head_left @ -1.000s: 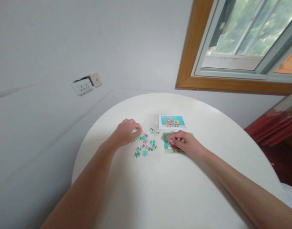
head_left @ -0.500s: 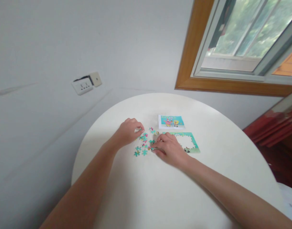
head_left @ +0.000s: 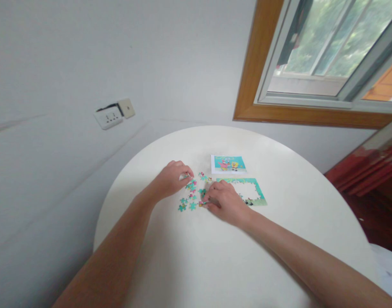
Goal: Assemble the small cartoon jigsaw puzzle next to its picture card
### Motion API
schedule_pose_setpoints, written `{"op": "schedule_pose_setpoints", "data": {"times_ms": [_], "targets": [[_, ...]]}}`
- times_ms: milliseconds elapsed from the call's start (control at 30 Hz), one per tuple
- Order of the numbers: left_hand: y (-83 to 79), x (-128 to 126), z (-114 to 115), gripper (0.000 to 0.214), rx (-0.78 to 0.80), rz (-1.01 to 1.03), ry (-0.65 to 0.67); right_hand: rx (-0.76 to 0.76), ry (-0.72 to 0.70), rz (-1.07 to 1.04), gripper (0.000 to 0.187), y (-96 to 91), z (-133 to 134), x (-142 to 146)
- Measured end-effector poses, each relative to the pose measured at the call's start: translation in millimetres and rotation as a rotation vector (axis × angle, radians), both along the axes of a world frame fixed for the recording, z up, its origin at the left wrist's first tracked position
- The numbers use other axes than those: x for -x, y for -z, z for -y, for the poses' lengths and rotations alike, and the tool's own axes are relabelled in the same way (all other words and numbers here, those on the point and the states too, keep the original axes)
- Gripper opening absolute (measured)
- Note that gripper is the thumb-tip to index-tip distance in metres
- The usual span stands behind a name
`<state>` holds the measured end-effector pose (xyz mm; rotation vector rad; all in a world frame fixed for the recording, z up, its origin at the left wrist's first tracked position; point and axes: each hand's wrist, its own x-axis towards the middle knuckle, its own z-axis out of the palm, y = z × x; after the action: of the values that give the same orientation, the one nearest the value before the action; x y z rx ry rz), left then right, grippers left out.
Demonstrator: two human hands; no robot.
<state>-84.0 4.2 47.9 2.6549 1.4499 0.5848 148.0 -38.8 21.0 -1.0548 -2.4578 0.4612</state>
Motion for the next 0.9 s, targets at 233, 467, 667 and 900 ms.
{"op": "schedule_pose_setpoints", "data": {"times_ms": [233, 467, 667, 900], "targets": [[0.4, -1.0, 0.1, 0.017, -0.033, 0.001, -0.015, -0.082, 0.003, 0.025, 0.021, -2.0, 4.1, -0.5], [0.8, 0.3, -0.2, 0.017, -0.040, -0.023, -0.041, -0.105, -0.077, 0.053, 0.018, -11.8, 5.6, 14.3], [2.1, 0.6, -1.4, 0.017, -0.068, 0.002, -0.048, -0.106, -0.128, 0.072, 0.017, -10.2, 6.7, 39.0], [1.1, -2.4, -0.8, 0.018, -0.095, 0.018, -0.042, -0.087, -0.113, 0.097, 0.017, -7.1, 6.6, 47.8]]}}
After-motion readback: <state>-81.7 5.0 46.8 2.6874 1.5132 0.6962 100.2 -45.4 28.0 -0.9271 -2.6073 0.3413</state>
